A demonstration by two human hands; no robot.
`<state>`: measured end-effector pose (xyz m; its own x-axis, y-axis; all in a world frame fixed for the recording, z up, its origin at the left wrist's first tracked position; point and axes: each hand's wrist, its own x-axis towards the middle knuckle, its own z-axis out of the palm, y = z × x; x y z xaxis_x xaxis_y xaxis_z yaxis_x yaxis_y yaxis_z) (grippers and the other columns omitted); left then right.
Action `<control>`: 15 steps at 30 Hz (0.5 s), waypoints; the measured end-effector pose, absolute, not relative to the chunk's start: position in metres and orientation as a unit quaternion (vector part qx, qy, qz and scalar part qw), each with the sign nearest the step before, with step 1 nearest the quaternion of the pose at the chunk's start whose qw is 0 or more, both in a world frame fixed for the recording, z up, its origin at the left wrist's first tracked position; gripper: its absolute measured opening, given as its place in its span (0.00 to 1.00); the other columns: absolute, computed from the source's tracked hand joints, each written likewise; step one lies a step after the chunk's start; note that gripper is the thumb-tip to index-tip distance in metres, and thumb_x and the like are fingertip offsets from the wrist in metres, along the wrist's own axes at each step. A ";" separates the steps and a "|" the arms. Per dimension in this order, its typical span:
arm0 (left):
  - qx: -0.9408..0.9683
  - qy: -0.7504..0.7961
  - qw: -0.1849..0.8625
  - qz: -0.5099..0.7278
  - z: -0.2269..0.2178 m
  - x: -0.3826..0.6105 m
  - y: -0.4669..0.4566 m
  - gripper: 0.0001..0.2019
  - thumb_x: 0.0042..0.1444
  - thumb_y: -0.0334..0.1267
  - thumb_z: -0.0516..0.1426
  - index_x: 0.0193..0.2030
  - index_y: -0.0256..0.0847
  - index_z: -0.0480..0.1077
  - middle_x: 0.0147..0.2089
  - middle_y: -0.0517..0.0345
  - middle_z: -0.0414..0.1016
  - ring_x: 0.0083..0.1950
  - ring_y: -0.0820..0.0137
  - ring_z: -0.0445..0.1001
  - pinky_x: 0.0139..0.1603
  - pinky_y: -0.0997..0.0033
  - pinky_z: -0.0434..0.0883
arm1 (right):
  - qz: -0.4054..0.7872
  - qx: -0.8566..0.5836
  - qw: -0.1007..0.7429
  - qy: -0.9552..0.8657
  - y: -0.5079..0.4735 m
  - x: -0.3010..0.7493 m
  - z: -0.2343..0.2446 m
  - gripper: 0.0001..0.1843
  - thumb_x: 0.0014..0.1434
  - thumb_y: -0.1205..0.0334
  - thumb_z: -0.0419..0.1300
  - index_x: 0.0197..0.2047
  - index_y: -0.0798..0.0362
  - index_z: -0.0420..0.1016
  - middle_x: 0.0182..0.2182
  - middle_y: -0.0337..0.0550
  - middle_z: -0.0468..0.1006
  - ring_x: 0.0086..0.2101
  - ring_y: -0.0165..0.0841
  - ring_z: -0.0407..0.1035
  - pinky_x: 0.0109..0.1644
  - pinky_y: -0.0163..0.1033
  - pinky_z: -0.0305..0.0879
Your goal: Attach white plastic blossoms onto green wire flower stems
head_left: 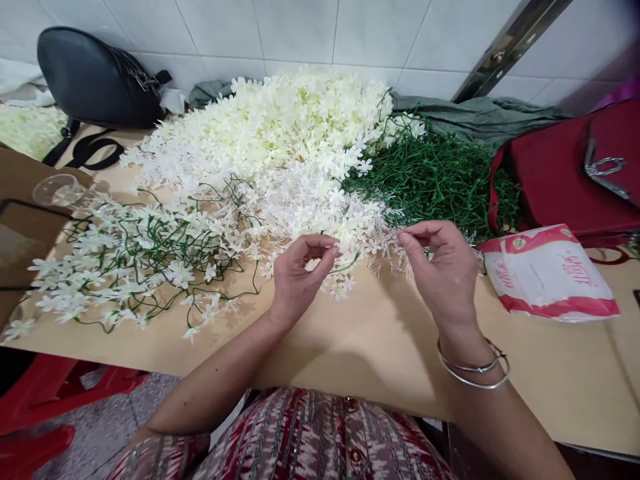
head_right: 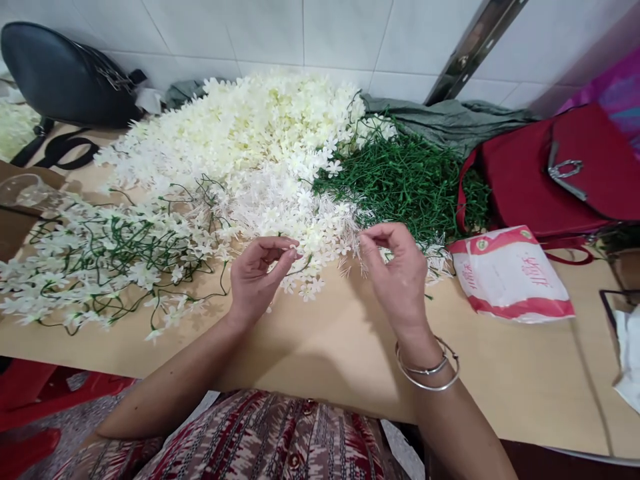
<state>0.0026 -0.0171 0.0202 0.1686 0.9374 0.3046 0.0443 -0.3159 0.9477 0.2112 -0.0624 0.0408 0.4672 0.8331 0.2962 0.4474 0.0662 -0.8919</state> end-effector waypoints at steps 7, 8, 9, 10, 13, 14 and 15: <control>0.611 0.335 0.472 0.539 0.017 0.009 -0.018 0.06 0.62 0.40 0.68 0.42 0.42 0.80 0.42 0.54 0.81 0.44 0.71 0.80 0.46 0.72 0.79 | 0.131 -0.704 0.365 -0.595 -0.061 0.221 0.024 0.05 0.63 0.59 0.62 0.41 0.48 0.78 0.38 0.46 0.82 0.33 0.40 0.74 0.42 0.47 0.69; 0.612 0.332 0.471 0.542 0.017 0.009 -0.017 0.06 0.62 0.40 0.67 0.41 0.42 0.80 0.42 0.53 0.80 0.44 0.70 0.79 0.45 0.72 0.79 | 0.123 -0.709 0.348 -0.601 -0.060 0.218 0.020 0.06 0.64 0.60 0.61 0.43 0.49 0.78 0.39 0.47 0.82 0.33 0.40 0.73 0.42 0.48 0.69; 0.612 0.333 0.470 0.543 0.016 0.009 -0.017 0.06 0.63 0.41 0.67 0.41 0.42 0.80 0.42 0.53 0.80 0.44 0.70 0.79 0.44 0.72 0.78 | 0.107 -0.717 0.332 -0.604 -0.059 0.216 0.016 0.08 0.64 0.61 0.60 0.45 0.50 0.78 0.40 0.48 0.82 0.33 0.40 0.73 0.43 0.49 0.69; 0.610 0.337 0.467 0.544 0.015 0.008 -0.016 0.06 0.63 0.41 0.67 0.41 0.42 0.80 0.42 0.53 0.80 0.44 0.70 0.78 0.43 0.73 0.77 | 0.085 -0.726 0.315 -0.605 -0.058 0.214 0.012 0.09 0.64 0.62 0.59 0.46 0.50 0.78 0.42 0.50 0.82 0.33 0.41 0.73 0.45 0.50 0.68; 0.594 0.367 0.467 0.542 0.014 0.008 -0.016 0.07 0.61 0.43 0.68 0.41 0.43 0.81 0.40 0.55 0.79 0.40 0.73 0.76 0.39 0.74 0.74 | 0.042 -0.745 0.279 -0.605 -0.056 0.215 0.003 0.09 0.65 0.63 0.58 0.45 0.51 0.79 0.42 0.52 0.82 0.38 0.45 0.74 0.48 0.54 0.68; 0.582 0.377 0.480 0.538 0.014 0.008 -0.016 0.08 0.60 0.43 0.69 0.42 0.43 0.81 0.40 0.55 0.79 0.38 0.74 0.75 0.38 0.75 0.74 | 0.044 -0.745 0.278 -0.604 -0.055 0.217 0.002 0.08 0.65 0.64 0.58 0.42 0.51 0.79 0.40 0.52 0.82 0.38 0.46 0.74 0.48 0.54 0.68; 0.567 0.386 0.496 0.533 0.014 0.008 -0.017 0.10 0.59 0.44 0.70 0.43 0.43 0.81 0.39 0.56 0.79 0.36 0.75 0.74 0.37 0.75 0.73 | 0.053 -0.742 0.285 -0.604 -0.055 0.219 0.001 0.07 0.65 0.64 0.58 0.39 0.51 0.79 0.38 0.50 0.82 0.37 0.45 0.74 0.47 0.54 0.68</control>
